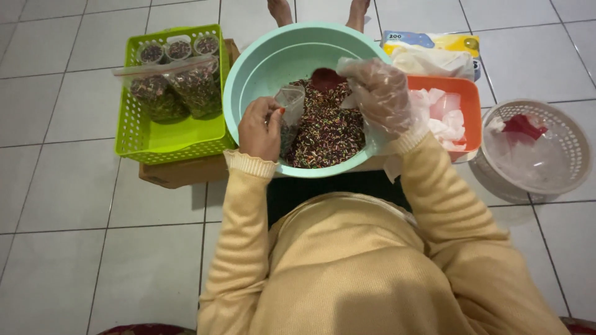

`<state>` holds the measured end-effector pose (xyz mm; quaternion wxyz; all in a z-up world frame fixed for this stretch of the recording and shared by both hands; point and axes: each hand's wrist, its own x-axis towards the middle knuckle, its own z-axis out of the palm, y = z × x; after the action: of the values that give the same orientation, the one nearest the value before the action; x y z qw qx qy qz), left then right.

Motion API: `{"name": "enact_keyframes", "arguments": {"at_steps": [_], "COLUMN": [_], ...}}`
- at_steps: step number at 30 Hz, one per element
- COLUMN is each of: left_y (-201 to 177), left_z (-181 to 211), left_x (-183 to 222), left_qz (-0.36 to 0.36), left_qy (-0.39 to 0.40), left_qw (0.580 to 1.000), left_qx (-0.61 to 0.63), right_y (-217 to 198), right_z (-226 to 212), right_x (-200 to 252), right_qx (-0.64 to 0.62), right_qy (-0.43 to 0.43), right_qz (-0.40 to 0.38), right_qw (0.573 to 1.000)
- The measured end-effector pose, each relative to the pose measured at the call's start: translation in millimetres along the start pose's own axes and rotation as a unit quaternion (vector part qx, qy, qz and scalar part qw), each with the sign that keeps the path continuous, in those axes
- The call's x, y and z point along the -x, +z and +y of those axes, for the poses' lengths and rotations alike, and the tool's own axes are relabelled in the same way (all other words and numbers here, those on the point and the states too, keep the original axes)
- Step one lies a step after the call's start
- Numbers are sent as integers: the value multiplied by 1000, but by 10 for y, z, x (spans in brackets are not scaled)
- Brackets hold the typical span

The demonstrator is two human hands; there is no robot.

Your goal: Scooping sprinkles from a bowl into small plastic bags using a spoon

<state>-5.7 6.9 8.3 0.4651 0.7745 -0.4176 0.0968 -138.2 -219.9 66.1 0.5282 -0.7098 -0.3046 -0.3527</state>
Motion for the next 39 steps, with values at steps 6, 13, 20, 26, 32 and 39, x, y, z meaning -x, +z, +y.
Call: {"name": "enact_keyframes", "arguments": {"at_steps": [6, 13, 20, 26, 32, 39], "left_y": [55, 26, -13, 7, 2, 6], "left_z": [-180, -89, -1, -12, -15, -15], "left_x": [12, -2, -5, -2, 2, 5], "left_qz": [23, 18, 8, 7, 6, 4], "left_qy": [42, 30, 12, 3, 7, 10], "left_qw": [999, 999, 1000, 1000, 1000, 1000], "left_qx": [14, 9, 19, 15, 3, -2], "right_y": [200, -24, -142, -27, -234, 2], "right_z": [211, 126, -140, -198, 235, -82], "right_x": [136, 270, 14, -168, 240, 159], "right_qx": [175, 142, 133, -61, -253, -6], "right_qy": [-74, 284, 105, 33, 105, 246], "right_qz": [179, 148, 50, -66, -39, -28], "right_qw": [965, 937, 984, 995, 961, 969]}}
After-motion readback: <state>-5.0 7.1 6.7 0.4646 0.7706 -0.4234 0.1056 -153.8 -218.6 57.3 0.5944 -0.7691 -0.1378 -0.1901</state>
